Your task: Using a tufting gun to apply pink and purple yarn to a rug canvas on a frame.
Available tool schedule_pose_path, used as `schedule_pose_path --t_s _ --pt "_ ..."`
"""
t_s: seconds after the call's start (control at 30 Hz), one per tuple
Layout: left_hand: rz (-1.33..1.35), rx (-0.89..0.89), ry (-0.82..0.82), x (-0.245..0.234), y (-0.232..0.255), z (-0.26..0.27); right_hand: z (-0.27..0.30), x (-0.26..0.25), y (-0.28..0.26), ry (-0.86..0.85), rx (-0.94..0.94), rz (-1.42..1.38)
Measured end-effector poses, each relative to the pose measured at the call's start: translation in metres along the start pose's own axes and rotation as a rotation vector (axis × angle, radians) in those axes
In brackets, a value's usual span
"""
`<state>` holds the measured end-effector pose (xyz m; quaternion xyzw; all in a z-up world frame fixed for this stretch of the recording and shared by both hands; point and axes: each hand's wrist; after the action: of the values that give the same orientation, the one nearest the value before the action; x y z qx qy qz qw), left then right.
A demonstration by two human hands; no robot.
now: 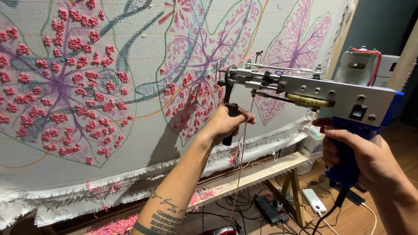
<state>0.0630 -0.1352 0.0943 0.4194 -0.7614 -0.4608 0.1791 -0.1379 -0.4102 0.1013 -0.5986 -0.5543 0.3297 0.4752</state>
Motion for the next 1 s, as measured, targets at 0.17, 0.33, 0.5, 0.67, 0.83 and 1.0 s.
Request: schedule_pose_path --t_s 0.17,0.33,0.5,0.67,0.83,1.0 --pt "0.001 0.000 0.019 -0.005 -0.028 0.000 0.003 0.015 -0.002 -0.071 0.018 -0.018" --pt "-0.031 -0.038 0.037 -0.012 -0.034 0.003 0.001 0.034 -0.007 -0.035 0.090 0.034" --pt "-0.036 -0.076 0.094 -0.008 -0.013 0.010 -0.004 0.037 -0.003 -0.084 0.067 0.005" --pt "-0.009 -0.092 0.135 -0.018 -0.021 0.005 -0.009 0.048 0.002 -0.082 0.072 -0.003" --pt "-0.120 -0.118 0.208 -0.029 -0.022 -0.002 -0.006 0.079 0.006 -0.037 0.064 0.035" --pt "-0.119 -0.023 0.226 -0.056 -0.057 -0.021 0.000 0.109 0.022 -0.042 -0.015 0.007"
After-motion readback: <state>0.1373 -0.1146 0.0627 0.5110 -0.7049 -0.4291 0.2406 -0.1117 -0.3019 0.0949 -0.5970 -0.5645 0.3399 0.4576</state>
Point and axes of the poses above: each hand's wrist, its own z-axis away from the middle knuckle, its own x-axis out of the palm, y = z × x, and after that the axes turned 5 degrees about x, right-handed
